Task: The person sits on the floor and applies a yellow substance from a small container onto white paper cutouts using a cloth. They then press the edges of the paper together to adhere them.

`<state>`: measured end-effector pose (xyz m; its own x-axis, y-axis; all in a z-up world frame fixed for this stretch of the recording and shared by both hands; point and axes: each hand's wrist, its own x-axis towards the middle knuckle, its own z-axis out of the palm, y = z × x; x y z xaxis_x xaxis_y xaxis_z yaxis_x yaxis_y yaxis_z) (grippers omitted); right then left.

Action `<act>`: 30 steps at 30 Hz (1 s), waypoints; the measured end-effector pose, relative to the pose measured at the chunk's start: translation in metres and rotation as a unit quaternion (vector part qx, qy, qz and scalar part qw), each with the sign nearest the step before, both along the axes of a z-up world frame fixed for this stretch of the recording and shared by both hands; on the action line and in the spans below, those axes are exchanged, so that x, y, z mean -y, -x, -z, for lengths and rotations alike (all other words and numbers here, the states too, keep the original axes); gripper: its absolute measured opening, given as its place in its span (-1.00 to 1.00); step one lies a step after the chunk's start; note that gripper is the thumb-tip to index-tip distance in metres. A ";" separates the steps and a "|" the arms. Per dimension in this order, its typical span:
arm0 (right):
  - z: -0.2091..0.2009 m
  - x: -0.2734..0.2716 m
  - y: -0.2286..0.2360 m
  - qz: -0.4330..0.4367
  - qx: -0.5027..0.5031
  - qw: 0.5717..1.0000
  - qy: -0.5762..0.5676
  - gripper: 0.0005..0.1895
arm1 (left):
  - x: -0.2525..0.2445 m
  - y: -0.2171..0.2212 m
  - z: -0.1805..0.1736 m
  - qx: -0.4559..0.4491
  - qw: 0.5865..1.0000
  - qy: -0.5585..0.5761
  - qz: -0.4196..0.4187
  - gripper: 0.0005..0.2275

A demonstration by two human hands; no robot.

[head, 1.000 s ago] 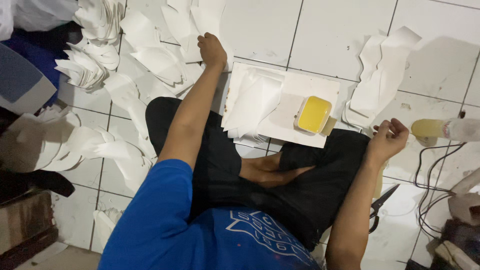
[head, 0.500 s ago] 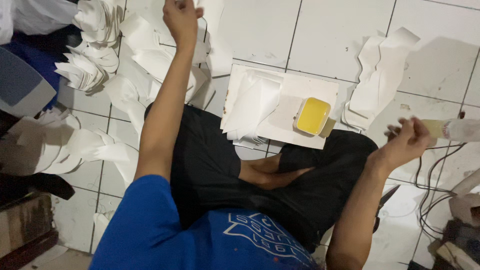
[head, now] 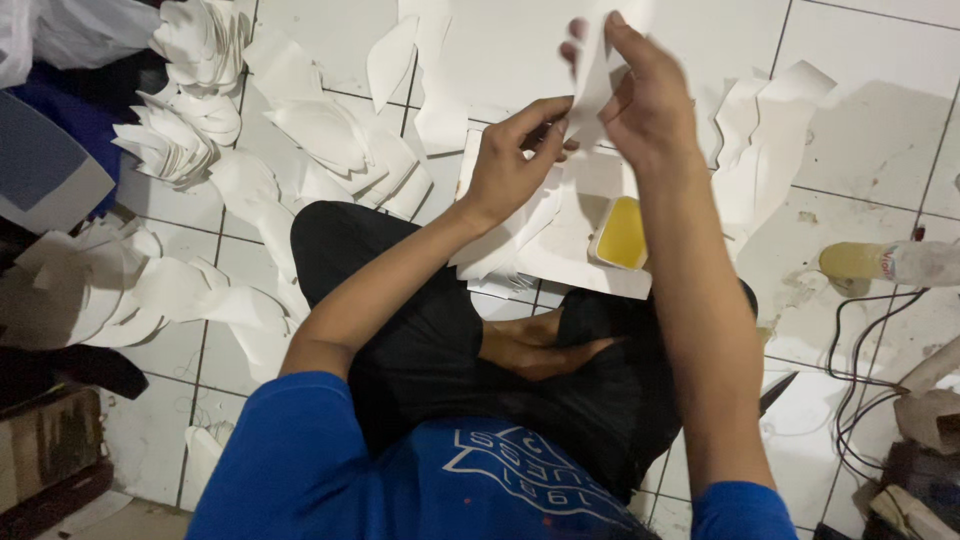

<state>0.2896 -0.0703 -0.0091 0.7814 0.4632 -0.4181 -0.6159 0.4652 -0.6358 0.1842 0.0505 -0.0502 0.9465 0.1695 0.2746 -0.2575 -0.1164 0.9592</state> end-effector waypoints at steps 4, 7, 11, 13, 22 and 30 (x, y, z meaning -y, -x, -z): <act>-0.016 0.013 -0.008 0.045 0.116 0.988 0.094 -0.94 | -0.032 -0.017 0.019 -0.084 0.994 0.068 0.026 -0.90; -0.047 0.032 -0.001 0.066 0.188 0.973 0.113 -0.85 | -0.063 -0.047 0.048 -0.194 0.971 -0.090 -0.106 -0.77; -0.069 0.076 0.024 0.088 0.236 0.935 0.249 -0.76 | -0.075 -0.099 0.132 -0.221 0.958 -0.168 -0.066 -0.83; -0.068 0.095 0.038 0.141 0.168 0.942 0.252 -0.68 | -0.075 -0.135 0.182 -0.231 0.931 -0.281 -0.009 -0.78; 0.002 0.182 0.114 0.206 0.057 0.944 0.251 -0.82 | -0.018 -0.178 0.200 -0.421 0.660 -0.599 0.165 0.04; 0.050 0.208 0.151 0.227 -0.079 0.969 0.054 -0.90 | -0.061 -0.216 0.258 -0.302 0.770 -0.526 0.198 -0.63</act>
<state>0.1383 -0.2785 -0.0595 0.8170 0.0331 -0.5757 -0.4562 0.6477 -0.6102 0.4007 0.1112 -0.3078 0.8755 -0.1813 -0.4479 -0.0165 -0.9376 0.3473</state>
